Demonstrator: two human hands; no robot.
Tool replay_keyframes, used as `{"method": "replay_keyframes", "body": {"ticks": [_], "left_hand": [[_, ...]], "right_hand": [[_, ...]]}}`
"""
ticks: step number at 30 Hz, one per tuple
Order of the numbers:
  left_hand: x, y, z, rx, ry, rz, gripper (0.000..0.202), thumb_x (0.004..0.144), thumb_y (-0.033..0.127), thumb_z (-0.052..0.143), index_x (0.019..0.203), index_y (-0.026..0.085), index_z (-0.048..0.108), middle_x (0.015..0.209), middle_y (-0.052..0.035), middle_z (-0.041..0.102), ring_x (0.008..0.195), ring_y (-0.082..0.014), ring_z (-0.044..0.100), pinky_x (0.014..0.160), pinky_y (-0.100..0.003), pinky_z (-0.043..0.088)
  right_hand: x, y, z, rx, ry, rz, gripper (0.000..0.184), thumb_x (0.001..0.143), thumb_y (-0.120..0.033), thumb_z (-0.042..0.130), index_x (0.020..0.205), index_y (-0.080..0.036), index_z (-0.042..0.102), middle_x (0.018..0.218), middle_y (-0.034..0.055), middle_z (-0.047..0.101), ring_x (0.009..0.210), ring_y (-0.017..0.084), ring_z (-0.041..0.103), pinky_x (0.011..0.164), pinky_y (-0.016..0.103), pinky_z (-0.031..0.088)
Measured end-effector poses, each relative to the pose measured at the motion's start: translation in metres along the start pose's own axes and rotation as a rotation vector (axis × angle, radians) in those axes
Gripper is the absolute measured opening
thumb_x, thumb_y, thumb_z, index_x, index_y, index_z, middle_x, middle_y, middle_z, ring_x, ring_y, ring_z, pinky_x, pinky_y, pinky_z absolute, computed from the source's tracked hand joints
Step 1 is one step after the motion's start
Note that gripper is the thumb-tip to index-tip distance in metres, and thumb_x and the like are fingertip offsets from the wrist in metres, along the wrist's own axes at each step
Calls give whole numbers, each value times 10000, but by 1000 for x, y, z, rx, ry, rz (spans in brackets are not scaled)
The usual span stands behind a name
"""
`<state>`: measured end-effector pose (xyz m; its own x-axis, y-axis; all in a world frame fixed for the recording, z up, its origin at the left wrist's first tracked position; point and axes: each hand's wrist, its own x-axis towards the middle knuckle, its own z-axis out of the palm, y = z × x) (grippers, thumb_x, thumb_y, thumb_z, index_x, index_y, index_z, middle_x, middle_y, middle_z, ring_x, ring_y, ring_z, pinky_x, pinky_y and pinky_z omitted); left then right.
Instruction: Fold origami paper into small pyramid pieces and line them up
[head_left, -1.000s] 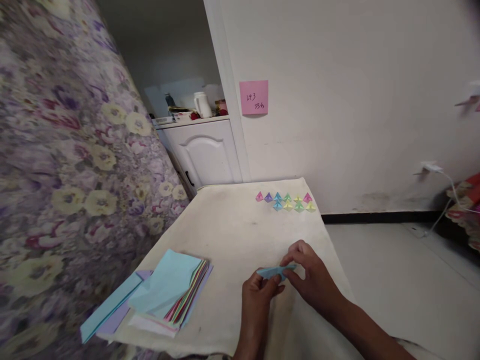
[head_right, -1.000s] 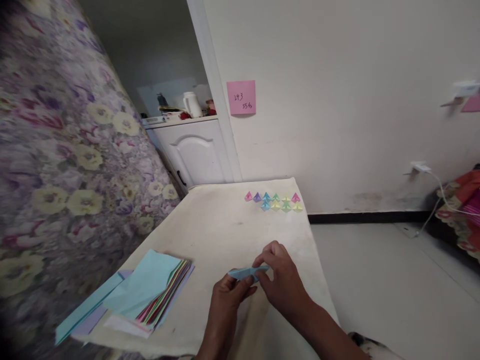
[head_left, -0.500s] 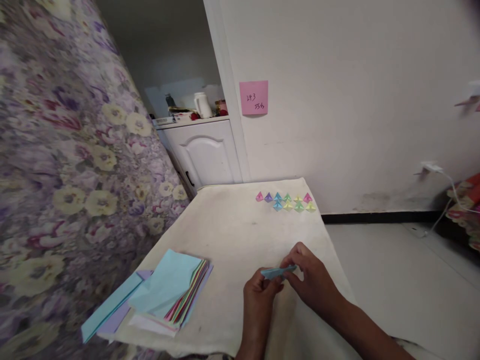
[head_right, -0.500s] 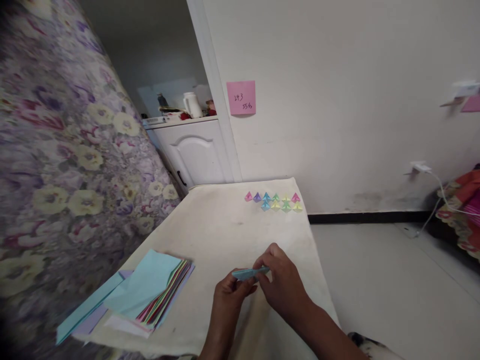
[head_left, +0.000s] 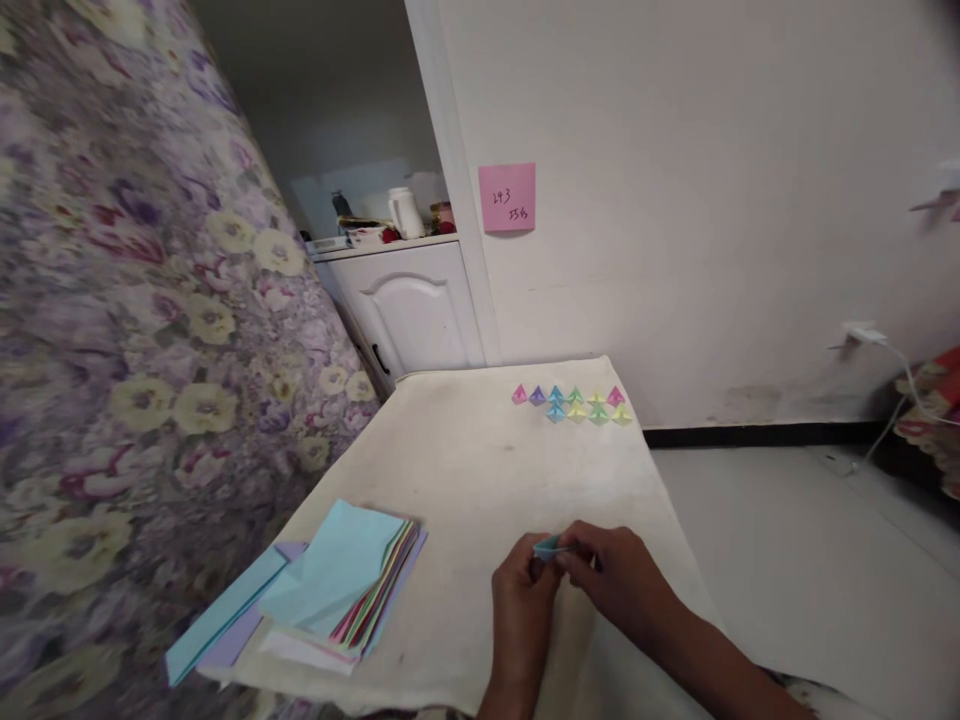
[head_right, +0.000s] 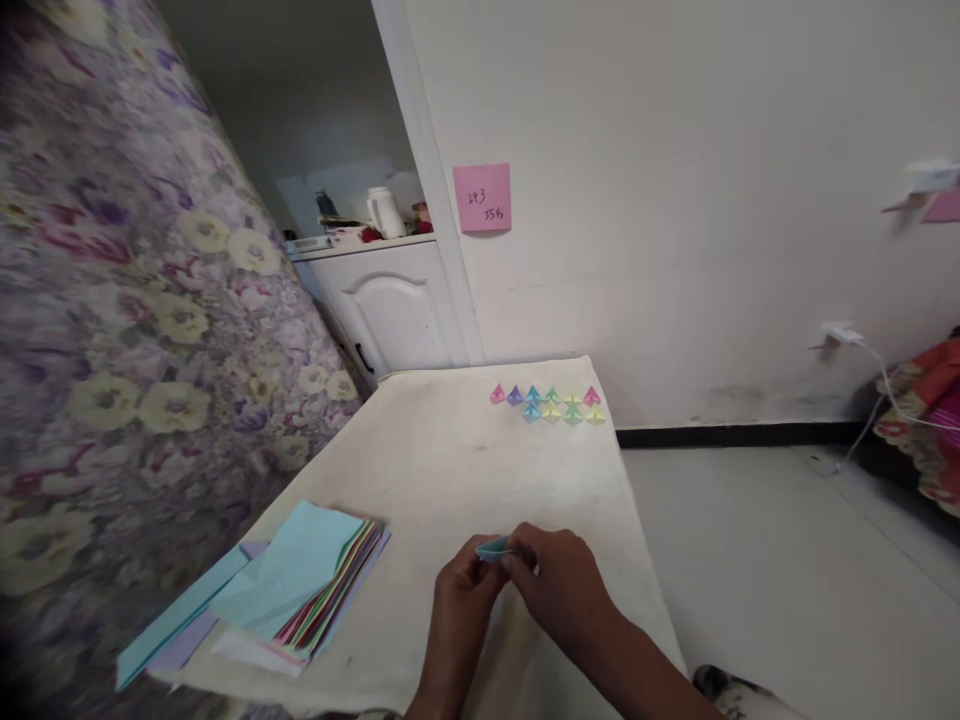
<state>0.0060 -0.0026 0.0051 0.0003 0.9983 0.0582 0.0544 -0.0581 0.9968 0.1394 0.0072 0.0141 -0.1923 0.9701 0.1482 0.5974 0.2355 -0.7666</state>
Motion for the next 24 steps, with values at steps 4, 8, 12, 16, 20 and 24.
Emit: {"method": "replay_keyframes", "body": {"ticks": [4,8,12,16,20,24], "left_hand": [[2,2,2,-147,-54,-31,192,731,257,629,904,184,667,808,-30,697,782,-190,622,702,-246,460],[4,2,1,-271,-95,-76,246,709,236,661,952,199,644,929,-49,699,832,-190,638,753,-262,471],[5,5,-2,-327,-115,-114,316,686,245,688,991,181,637,1012,-88,678,913,-214,620,832,-311,460],[3,10,-4,-401,-148,-131,314,741,307,639,1026,174,634,1022,-93,672,940,-211,605,881,-336,437],[3,4,-7,-381,-79,-182,253,738,340,643,914,160,660,865,-61,691,820,-182,615,777,-298,474],[5,-7,-9,-340,-19,-219,196,715,314,671,815,146,652,759,-24,660,704,-133,581,653,-233,468]], "right_hand": [[2,-1,-2,138,-21,16,99,766,-243,531,736,-233,625,671,-19,661,545,136,586,544,225,390],[4,-1,-4,198,-39,1,96,767,-213,510,702,-209,581,625,-20,618,526,124,563,526,216,388],[6,3,-2,46,89,-73,139,731,-196,533,609,-199,467,608,-17,536,557,125,491,533,227,344],[6,5,-2,-13,116,-95,174,726,-174,511,602,-203,391,600,-24,484,557,120,449,527,230,312],[4,1,-3,-5,75,-99,196,724,-160,502,594,-201,362,588,-31,462,553,114,429,521,229,297],[2,-3,-1,23,45,-105,169,721,-151,503,605,-199,390,575,-43,451,541,107,420,513,226,300]]}}
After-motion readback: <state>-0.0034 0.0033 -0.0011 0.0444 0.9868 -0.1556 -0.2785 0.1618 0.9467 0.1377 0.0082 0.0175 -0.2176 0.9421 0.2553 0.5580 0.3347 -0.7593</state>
